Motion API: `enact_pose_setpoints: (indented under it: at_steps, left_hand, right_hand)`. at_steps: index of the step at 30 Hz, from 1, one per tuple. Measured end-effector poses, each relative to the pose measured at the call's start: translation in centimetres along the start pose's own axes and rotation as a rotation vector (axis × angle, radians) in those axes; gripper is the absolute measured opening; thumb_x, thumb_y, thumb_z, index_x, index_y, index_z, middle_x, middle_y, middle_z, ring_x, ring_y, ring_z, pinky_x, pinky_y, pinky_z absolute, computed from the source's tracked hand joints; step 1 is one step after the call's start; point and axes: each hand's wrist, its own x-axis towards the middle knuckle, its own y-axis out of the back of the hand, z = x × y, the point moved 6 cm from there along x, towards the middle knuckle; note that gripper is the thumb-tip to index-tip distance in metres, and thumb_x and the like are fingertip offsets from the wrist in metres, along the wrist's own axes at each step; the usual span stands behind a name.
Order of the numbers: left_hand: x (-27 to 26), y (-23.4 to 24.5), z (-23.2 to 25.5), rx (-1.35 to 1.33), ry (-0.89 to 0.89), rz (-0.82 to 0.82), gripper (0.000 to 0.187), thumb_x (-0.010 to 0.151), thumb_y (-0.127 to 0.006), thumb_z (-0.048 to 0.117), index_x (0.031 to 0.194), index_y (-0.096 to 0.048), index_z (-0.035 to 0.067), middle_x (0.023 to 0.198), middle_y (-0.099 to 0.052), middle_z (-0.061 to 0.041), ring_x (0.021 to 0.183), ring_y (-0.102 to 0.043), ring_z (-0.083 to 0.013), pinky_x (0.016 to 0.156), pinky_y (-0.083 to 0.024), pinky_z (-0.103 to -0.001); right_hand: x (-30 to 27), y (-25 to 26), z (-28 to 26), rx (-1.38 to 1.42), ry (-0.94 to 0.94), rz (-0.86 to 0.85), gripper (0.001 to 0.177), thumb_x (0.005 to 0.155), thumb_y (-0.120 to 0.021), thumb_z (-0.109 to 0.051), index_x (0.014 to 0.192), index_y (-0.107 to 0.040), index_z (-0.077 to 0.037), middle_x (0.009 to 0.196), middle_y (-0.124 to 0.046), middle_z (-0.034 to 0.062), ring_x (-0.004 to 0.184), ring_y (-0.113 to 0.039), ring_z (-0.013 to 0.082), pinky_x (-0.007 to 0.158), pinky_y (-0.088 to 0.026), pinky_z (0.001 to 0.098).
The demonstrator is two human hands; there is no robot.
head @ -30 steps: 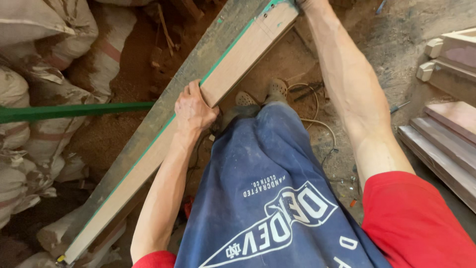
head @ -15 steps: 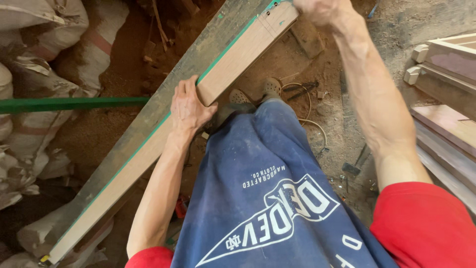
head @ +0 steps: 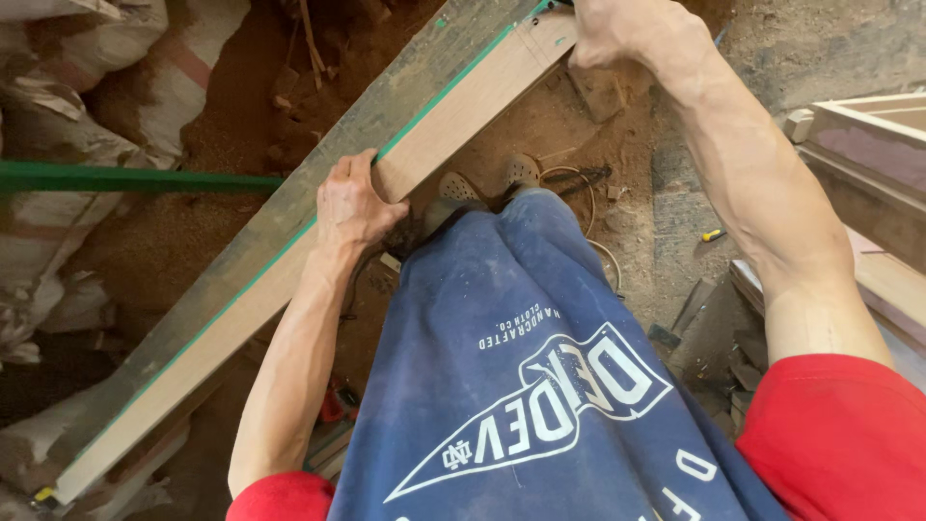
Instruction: The person measures and marks wooden planks using a metal ruler and a pencil. They repeatedly align the ruler, draw lines, and reposition the planks on a workbench to mark multiple sections.
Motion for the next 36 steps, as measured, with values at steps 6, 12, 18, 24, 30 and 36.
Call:
enact_pose_setpoints:
  at_steps: [6,12,18,24,30,36]
  left_hand:
    - [-0.3,-0.1,-0.4,-0.072,0.007,0.092,0.079,0.059,-0.091,0.023,0.130,-0.064,0.002,0.118,-0.068,-0.020,0.110,-0.066,-0.0395,0.093,-0.053,-0.049]
    - [-0.2,-0.4,-0.7,-0.104,0.029,0.097,0.078,0.058,-0.090,0.020,0.130,-0.064,0.003,0.118,-0.069,-0.020,0.109,-0.066,-0.0384,0.093,-0.054,-0.049]
    - [-0.3,-0.4,-0.9,-0.119,0.047,0.106,0.078,0.055,-0.091,0.018,0.127,-0.065,0.004,0.118,-0.068,-0.020,0.109,-0.066,-0.0396,0.092,-0.053,-0.050]
    - [-0.2,-0.4,-0.8,-0.131,0.048,0.110,0.079,0.055,-0.090,0.014,0.128,-0.063,0.004,0.121,-0.067,-0.021,0.112,-0.065,-0.0403,0.094,-0.052,-0.050]
    - [-0.2,-0.7,-1.1,-0.138,0.085,0.081,0.078,0.055,-0.089,0.013,0.128,-0.063,0.005,0.120,-0.067,-0.020,0.111,-0.064,-0.0399,0.093,-0.052,-0.050]
    - [-0.3,-0.1,-0.9,-0.134,0.016,0.099,0.080,0.057,-0.092,0.016,0.130,-0.061,0.005,0.122,-0.065,-0.019,0.114,-0.061,-0.0402,0.096,-0.052,-0.049]
  right_hand:
    - [0.6,0.7,-0.6,0.007,0.042,0.039,0.060,0.070,-0.085,-0.007,0.125,-0.064,0.000,0.101,-0.070,0.0259,0.091,-0.069,0.0393,0.071,-0.057,0.0456]
    - [0.8,1.4,-0.9,0.033,0.072,0.058,0.075,0.065,-0.089,-0.008,0.134,-0.062,-0.001,0.104,-0.071,0.0275,0.095,-0.070,0.0410,0.073,-0.057,0.0460]
    - [0.5,2.4,-2.4,0.024,0.151,0.102,0.080,0.063,-0.090,-0.010,0.138,-0.062,-0.002,0.111,-0.070,0.0255,0.100,-0.068,0.0400,0.082,-0.057,0.0451]
    - [0.2,3.1,-3.2,-0.023,0.179,0.109,0.075,0.063,-0.090,-0.011,0.132,-0.063,-0.001,0.112,-0.070,0.0236,0.103,-0.067,0.0392,0.087,-0.056,0.0452]
    - [0.0,2.5,-2.6,-0.009,0.123,0.070,0.069,0.065,-0.082,-0.002,0.132,-0.065,-0.002,0.109,-0.069,0.0223,0.101,-0.068,0.0387,0.086,-0.057,0.0439]
    - [-0.4,3.7,-3.5,0.040,0.216,0.165,0.064,0.068,-0.082,-0.006,0.129,-0.063,-0.002,0.117,-0.068,0.0211,0.110,-0.066,0.0399,0.097,-0.056,0.0462]
